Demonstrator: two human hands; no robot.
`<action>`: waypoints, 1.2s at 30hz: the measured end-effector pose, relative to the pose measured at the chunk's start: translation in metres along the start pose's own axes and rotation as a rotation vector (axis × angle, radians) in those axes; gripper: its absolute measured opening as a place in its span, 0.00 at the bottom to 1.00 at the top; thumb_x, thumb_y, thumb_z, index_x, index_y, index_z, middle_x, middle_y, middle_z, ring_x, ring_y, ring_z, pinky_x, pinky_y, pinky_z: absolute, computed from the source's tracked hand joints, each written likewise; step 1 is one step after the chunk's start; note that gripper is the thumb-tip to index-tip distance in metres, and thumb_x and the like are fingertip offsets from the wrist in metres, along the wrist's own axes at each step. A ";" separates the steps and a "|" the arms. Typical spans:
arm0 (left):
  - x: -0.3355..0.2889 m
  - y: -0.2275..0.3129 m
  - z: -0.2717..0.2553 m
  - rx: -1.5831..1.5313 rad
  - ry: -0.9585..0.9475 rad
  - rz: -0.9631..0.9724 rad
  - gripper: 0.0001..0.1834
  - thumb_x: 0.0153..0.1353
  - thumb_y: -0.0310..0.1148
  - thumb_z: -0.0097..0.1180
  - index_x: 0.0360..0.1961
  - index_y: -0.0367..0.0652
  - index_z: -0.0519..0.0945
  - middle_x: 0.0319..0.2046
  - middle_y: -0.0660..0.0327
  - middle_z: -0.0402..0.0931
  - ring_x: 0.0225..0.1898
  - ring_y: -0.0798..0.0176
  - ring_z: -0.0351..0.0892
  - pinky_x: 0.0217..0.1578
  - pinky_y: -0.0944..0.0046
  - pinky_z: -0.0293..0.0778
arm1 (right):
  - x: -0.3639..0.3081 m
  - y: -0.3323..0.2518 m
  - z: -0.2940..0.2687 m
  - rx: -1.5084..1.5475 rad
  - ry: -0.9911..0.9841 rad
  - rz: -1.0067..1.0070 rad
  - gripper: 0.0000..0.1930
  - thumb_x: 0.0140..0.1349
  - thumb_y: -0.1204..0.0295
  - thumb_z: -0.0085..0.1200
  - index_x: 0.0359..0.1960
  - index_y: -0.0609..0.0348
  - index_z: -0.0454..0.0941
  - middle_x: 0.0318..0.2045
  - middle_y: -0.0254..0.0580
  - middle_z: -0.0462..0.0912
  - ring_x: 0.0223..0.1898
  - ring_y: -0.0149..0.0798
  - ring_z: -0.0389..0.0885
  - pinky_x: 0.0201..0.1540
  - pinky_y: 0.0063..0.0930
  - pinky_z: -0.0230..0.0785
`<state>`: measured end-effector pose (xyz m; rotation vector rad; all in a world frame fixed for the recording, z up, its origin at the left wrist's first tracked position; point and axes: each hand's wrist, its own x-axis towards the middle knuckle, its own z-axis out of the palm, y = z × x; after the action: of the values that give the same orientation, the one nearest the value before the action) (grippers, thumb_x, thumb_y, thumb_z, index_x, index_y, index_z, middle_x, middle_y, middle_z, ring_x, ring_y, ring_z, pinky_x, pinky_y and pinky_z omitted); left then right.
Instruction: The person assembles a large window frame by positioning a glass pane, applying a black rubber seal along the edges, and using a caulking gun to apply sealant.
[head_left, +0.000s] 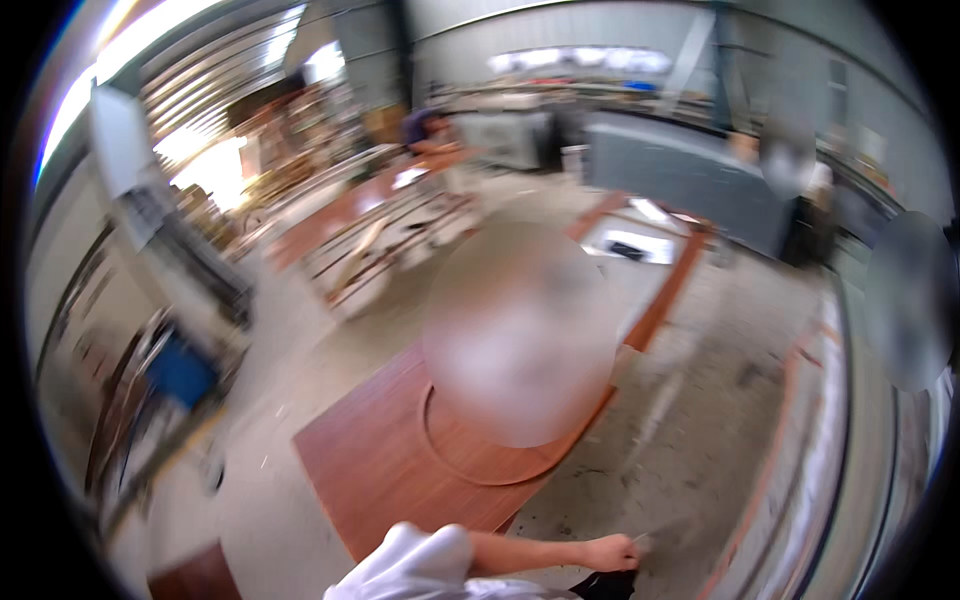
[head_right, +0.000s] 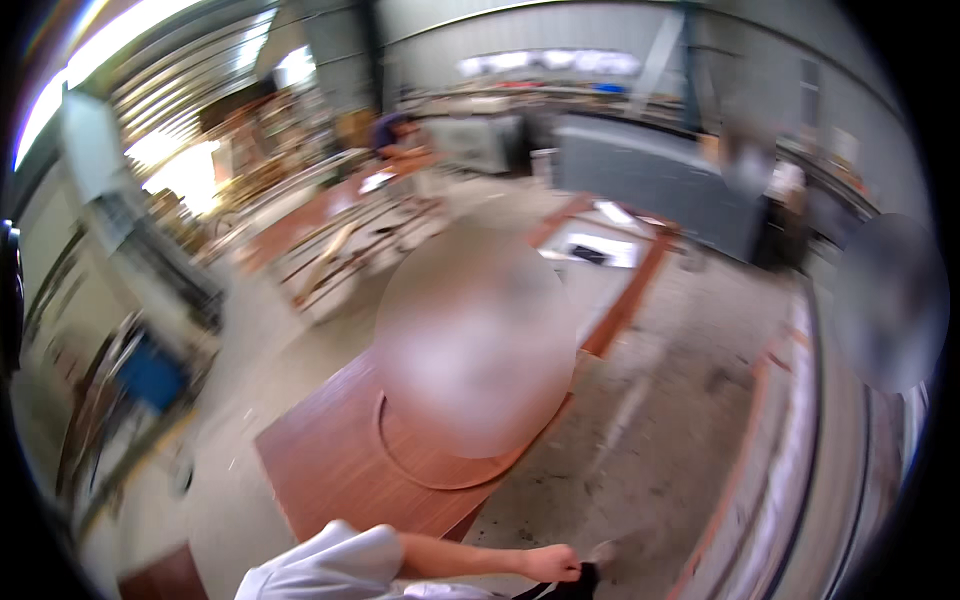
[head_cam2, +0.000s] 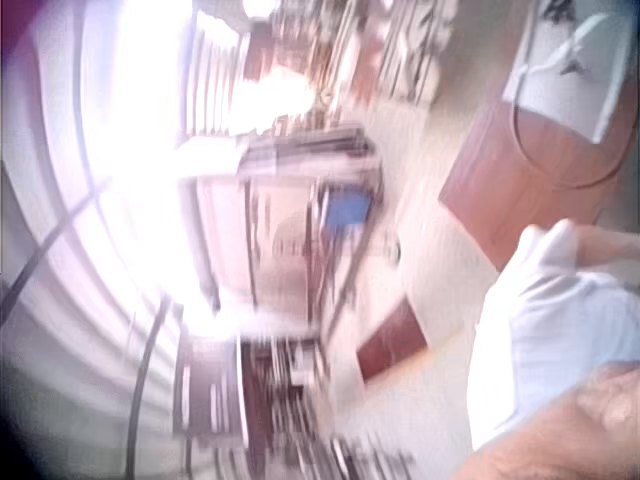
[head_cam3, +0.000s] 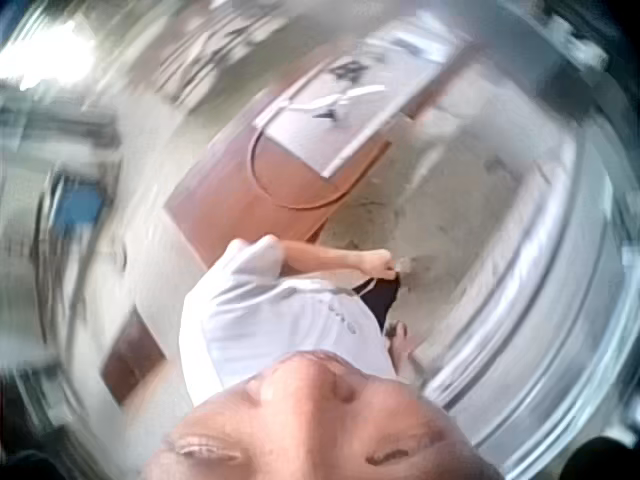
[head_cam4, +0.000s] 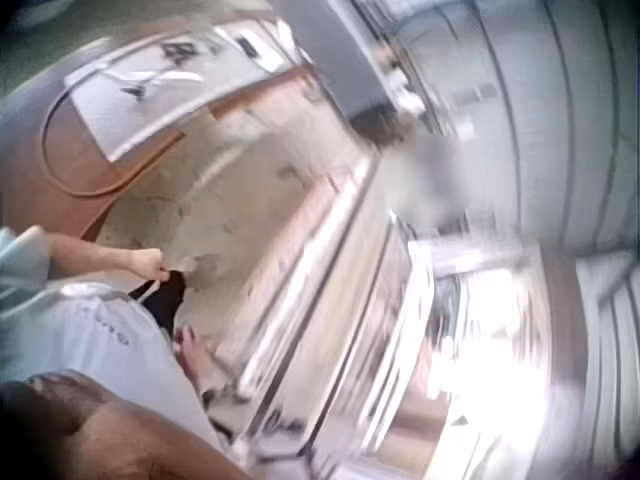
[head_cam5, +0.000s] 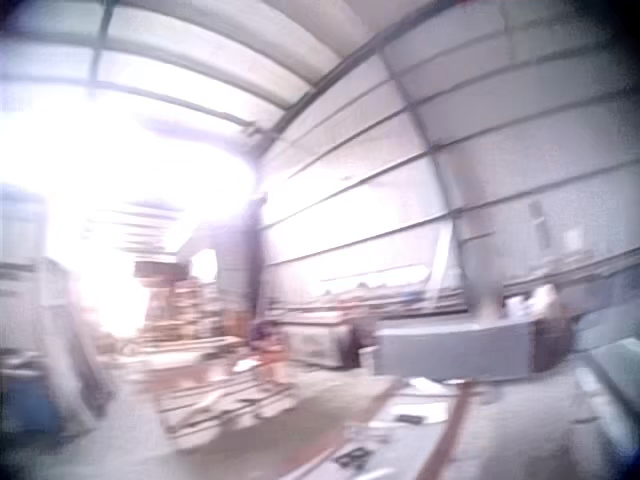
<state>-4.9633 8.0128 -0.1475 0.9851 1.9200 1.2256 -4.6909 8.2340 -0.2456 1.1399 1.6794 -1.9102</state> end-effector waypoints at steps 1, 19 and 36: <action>0.033 -0.013 -0.017 0.002 0.002 0.080 0.14 0.56 0.35 0.52 0.24 0.33 0.76 0.18 0.48 0.72 0.21 0.50 0.73 0.28 0.50 0.68 | 0.035 -0.020 -0.011 0.022 -0.107 -0.049 0.13 0.70 0.61 0.44 0.44 0.58 0.73 0.29 0.39 0.80 0.26 0.33 0.77 0.30 0.29 0.73; 0.507 -0.094 -0.292 -0.300 0.422 -0.440 0.18 0.59 0.39 0.49 0.22 0.34 0.79 0.17 0.56 0.75 0.23 0.63 0.75 0.31 0.60 0.72 | 0.496 -0.770 -0.080 -0.178 -0.131 -0.578 0.08 0.67 0.70 0.50 0.43 0.59 0.77 0.29 0.38 0.82 0.28 0.30 0.79 0.32 0.25 0.74; 1.128 -0.054 -0.601 -0.636 0.180 -0.346 0.12 0.61 0.28 0.52 0.23 0.31 0.80 0.20 0.56 0.78 0.23 0.63 0.76 0.28 0.65 0.74 | 0.748 -1.030 -0.239 0.546 0.186 -0.174 0.12 0.67 0.66 0.52 0.39 0.64 0.78 0.30 0.39 0.82 0.29 0.31 0.81 0.33 0.24 0.75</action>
<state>-6.0457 8.6942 -0.1243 0.2100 1.5652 1.5965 -5.8065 8.8795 -0.1234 1.4389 1.4155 -2.5412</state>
